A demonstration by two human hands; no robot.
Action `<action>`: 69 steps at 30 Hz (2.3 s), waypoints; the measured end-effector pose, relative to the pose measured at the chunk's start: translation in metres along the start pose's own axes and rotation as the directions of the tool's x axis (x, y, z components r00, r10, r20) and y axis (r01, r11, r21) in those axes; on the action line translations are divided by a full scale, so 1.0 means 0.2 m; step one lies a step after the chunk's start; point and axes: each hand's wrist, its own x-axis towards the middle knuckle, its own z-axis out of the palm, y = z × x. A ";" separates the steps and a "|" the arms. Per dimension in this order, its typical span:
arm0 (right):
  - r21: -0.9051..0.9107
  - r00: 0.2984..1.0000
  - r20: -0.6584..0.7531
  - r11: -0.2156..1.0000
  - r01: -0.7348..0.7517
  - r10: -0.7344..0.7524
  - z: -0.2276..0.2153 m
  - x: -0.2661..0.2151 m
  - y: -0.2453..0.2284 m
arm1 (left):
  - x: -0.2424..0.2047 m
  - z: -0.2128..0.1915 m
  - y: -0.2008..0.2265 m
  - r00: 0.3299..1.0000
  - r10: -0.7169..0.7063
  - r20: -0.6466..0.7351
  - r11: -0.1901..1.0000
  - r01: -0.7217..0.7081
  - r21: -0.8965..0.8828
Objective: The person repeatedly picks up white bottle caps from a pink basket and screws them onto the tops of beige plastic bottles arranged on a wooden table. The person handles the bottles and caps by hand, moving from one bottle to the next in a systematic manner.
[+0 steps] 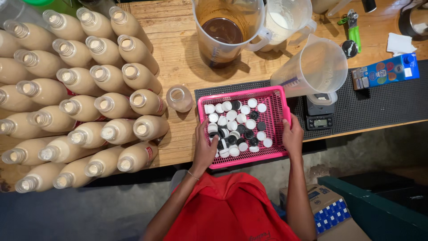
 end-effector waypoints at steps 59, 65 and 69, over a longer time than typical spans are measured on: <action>-0.382 0.843 0.444 0.787 0.484 -0.303 0.30 -0.06 0.07 | 0.20 -0.24 0.14 0.825 0.349 -0.444 0.933 -0.259 0.252; -0.382 0.847 0.424 0.785 0.488 -0.320 0.29 -0.09 0.04 | 0.26 -0.27 0.15 0.838 0.331 -0.434 0.941 -0.262 0.212; -0.421 0.866 0.368 0.770 0.479 -0.338 0.32 -0.09 0.02 | 0.19 -0.31 0.19 0.862 0.329 -0.386 0.942 -0.269 0.202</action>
